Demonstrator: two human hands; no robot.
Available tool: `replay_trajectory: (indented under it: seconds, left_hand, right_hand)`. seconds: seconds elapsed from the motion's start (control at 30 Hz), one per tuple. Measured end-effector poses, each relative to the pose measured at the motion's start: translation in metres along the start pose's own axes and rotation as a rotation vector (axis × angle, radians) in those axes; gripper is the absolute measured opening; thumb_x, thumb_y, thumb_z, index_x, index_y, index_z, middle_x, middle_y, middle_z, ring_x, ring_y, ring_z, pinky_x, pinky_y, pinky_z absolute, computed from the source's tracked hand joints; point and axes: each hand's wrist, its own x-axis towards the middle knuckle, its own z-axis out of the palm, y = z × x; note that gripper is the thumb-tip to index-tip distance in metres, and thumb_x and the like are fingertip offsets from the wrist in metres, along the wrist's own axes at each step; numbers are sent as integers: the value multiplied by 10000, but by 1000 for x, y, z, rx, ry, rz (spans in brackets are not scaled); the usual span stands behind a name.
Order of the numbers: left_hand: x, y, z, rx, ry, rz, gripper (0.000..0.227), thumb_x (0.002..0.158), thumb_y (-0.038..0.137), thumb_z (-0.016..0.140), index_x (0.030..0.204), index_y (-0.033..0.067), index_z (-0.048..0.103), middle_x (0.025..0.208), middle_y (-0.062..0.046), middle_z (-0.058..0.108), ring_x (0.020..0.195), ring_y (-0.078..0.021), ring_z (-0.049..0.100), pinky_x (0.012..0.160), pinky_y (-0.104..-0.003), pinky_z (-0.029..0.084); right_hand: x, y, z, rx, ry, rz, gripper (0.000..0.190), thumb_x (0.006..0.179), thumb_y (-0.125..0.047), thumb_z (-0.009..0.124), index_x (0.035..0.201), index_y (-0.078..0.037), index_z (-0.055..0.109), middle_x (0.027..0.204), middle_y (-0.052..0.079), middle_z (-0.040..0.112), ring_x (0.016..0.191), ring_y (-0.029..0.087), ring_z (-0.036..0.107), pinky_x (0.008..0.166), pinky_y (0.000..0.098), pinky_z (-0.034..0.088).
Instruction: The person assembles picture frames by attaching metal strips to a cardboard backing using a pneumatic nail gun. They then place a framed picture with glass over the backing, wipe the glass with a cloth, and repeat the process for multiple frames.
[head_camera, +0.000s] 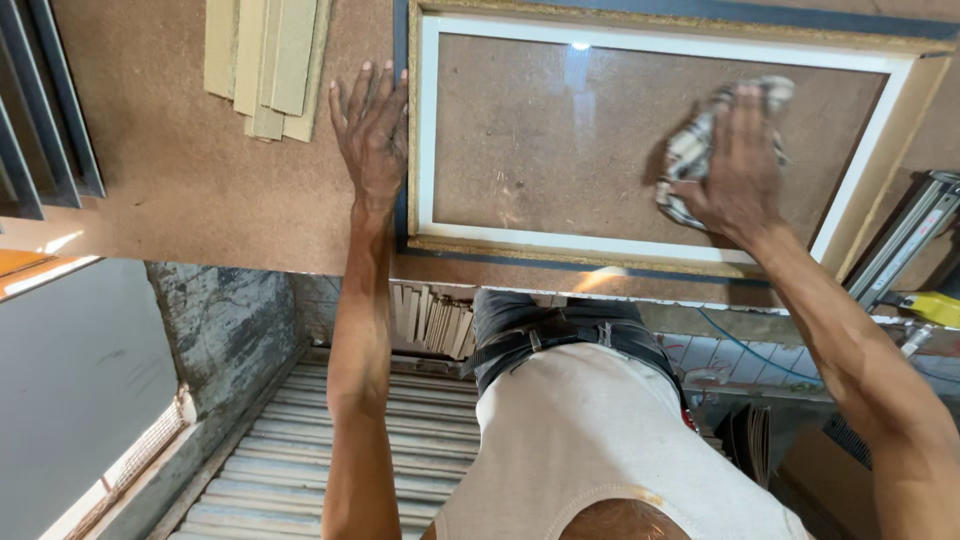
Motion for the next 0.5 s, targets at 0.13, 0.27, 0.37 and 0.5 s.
replay_trajectory:
  seconds: [0.13, 0.27, 0.37, 0.5]
  left_hand:
    - [0, 1, 0, 15, -8, -9, 323, 1068, 172, 636, 1384, 229, 670, 1456, 17, 635, 1460, -209, 444, 1276, -517, 149]
    - [3, 5, -7, 63, -25, 12, 314, 1078, 159, 627, 1379, 237, 669, 1448, 17, 640, 1467, -216, 455, 1277, -520, 153]
    - [3, 13, -15, -12, -47, -36, 320, 1062, 183, 633, 1380, 200, 670, 1441, -37, 645, 1448, -245, 454, 1265, -524, 170]
    - [4, 22, -22, -18, -72, -30, 314, 1052, 197, 635, 1363, 192, 681, 1430, -40, 655, 1454, -259, 446, 1260, -547, 156]
  right_hand:
    - [111, -112, 24, 70, -29, -237, 974, 1095, -689, 403, 1574, 144, 244, 1691, 342, 151, 1615, 454, 152, 1335, 568, 123]
    - [164, -218, 41, 186, -4, -392, 1059, 994, -729, 483, 1568, 130, 254, 1659, 344, 169, 1568, 460, 146, 1285, 566, 128]
    - [158, -235, 46, 240, -32, -433, 1033, 927, -740, 534, 1592, 6, 272, 1668, 263, 192, 1555, 405, 157, 1286, 569, 151]
    - [128, -177, 32, 223, 63, -372, 1036, 921, -686, 632, 1601, -9, 242, 1676, 258, 163, 1572, 408, 144, 1295, 562, 171]
